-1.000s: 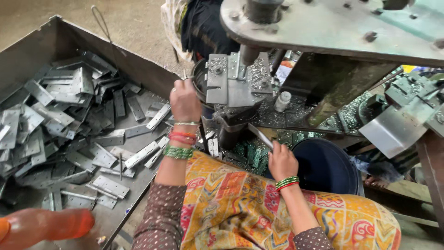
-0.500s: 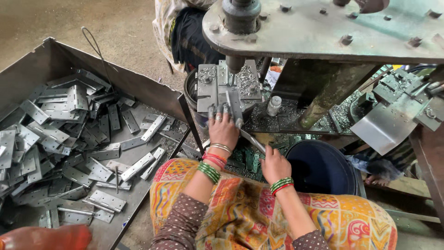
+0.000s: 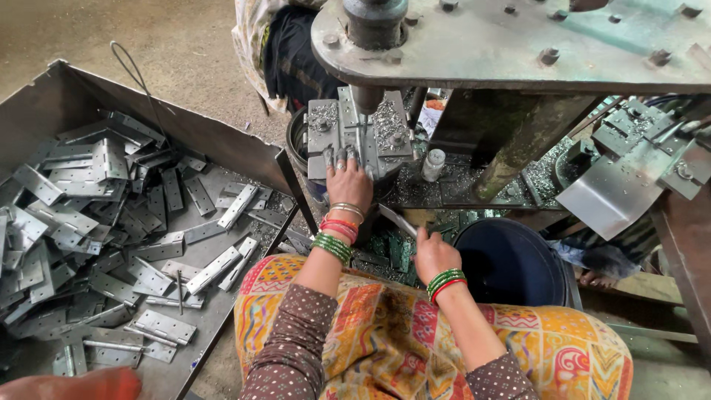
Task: The person operates a manual punching machine to process metal hinge plates. They pick up each plate from a bin, place it under the press, pull a lever to activate the punch, and then remove the processed plate, repeating the cycle continuously.
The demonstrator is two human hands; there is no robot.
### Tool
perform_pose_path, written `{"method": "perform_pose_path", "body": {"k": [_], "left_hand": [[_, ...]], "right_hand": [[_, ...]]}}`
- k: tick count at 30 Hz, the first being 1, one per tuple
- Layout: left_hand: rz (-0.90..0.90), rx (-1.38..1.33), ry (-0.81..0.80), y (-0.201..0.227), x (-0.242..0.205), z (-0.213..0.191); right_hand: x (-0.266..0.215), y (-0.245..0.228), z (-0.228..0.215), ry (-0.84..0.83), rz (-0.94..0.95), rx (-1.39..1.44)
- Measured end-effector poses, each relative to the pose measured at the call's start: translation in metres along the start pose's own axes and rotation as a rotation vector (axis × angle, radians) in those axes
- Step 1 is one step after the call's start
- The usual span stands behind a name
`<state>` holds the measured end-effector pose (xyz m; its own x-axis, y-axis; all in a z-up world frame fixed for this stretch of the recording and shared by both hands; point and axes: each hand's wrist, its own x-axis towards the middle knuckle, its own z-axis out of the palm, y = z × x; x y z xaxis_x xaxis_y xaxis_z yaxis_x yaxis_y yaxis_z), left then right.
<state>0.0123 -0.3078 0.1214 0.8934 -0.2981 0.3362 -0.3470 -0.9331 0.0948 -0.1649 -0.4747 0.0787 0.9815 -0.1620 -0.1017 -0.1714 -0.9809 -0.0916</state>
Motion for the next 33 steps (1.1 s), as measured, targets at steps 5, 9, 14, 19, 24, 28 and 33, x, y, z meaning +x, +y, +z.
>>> {"method": "perform_pose_path", "body": {"k": [5,9,14,19,24,28,33], "left_hand": [[0.011,-0.050,0.094,-0.010,0.013,0.001],[0.041,-0.048,0.096,-0.011,-0.007,0.008],[0.074,0.048,0.129,-0.018,0.003,0.015],[0.019,0.034,-0.095,-0.012,0.028,0.030],[0.033,0.038,-0.082,-0.020,0.028,0.025],[0.021,-0.001,-0.067,-0.019,0.003,0.027],[0.019,-0.018,-0.087,-0.027,0.042,0.024]], "right_hand": [[0.011,0.014,0.064,-0.342,0.083,0.089],[0.003,0.022,0.074,-0.345,0.039,0.115],[0.002,0.013,0.014,-0.167,0.030,-0.009],[0.017,0.014,0.018,-0.158,0.194,0.267],[0.023,0.022,0.072,-0.462,0.071,0.057],[-0.002,0.019,0.067,-0.453,0.053,0.036],[0.007,0.001,-0.016,-0.232,0.038,0.010]]}}
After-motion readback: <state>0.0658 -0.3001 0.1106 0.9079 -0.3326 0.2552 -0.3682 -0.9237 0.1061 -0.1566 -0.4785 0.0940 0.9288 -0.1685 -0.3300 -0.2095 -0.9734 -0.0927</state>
